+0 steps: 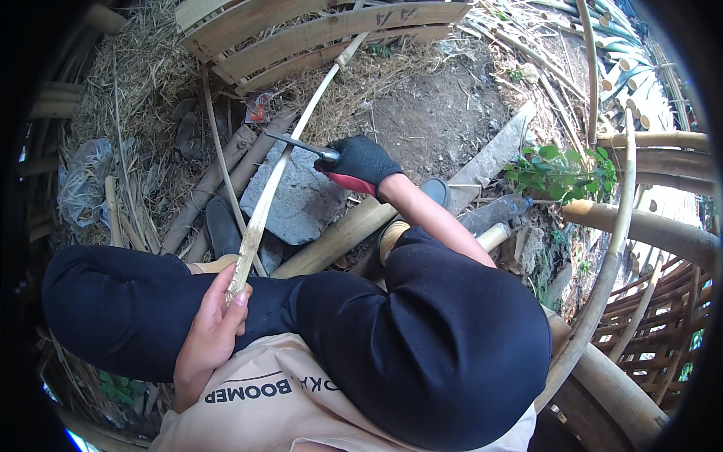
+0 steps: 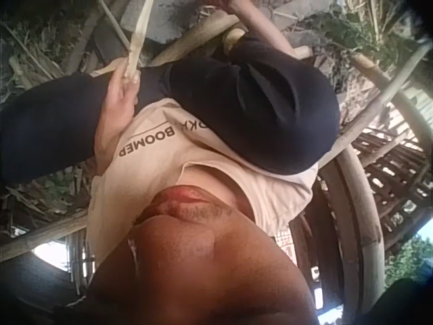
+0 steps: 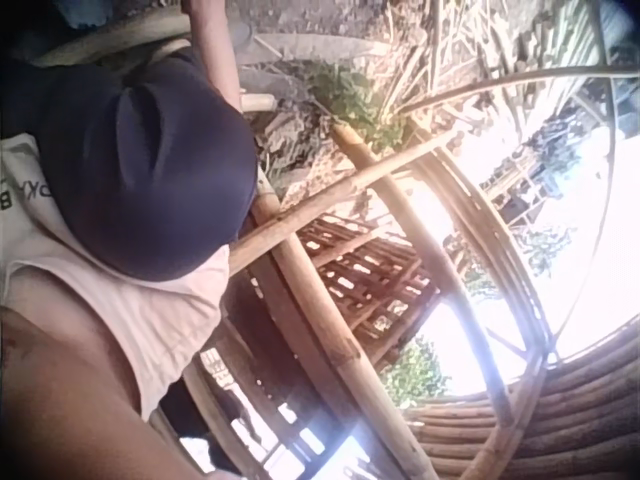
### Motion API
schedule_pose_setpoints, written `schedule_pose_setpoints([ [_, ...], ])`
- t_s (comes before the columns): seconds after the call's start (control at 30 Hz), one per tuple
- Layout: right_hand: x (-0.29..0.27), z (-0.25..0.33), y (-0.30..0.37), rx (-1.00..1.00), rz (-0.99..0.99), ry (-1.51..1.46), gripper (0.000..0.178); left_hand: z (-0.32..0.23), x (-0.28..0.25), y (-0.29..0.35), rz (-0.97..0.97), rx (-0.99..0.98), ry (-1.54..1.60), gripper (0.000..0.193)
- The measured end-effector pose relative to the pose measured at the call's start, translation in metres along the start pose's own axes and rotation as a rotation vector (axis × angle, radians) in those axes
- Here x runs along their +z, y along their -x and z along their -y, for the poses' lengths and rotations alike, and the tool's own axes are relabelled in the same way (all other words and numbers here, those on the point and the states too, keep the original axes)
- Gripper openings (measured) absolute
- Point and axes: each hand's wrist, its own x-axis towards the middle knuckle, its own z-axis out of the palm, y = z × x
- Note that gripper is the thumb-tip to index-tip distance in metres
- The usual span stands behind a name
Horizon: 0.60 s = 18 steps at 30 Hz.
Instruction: The person shaves a piece of bamboo using a blade while holding the wood steady by hand against their leg.
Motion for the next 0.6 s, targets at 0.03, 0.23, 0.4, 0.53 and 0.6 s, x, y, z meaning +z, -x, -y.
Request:
schedule_pose_setpoints([
  [0.03, 0.002, 0.0, 0.004, 0.035, 0.015, -0.073, 0.041, -0.001, 0.001, 0.0, 0.029, -0.036, 0.073, 0.055],
  [0.23, 0.011, -0.004, 0.002, -0.033, -0.004, -0.003, 0.039, 0.007, 0.003, 0.001, -0.047, 0.065, -0.073, 0.055],
  [0.4, 0.009, -0.017, -0.018, -0.031, -0.094, 0.141, 0.03, -0.004, 0.002, -0.005, -0.054, 0.039, -0.212, 0.052],
  [0.53, 0.009, -0.02, -0.025, -0.068, -0.094, 0.157, 0.026, 0.006, 0.001, -0.007, -0.097, 0.096, -0.22, 0.051],
  [0.6, 0.004, -0.016, -0.023, -0.062, -0.094, 0.182, 0.026, 0.006, 0.001, -0.006, -0.1, 0.094, -0.223, 0.051],
])
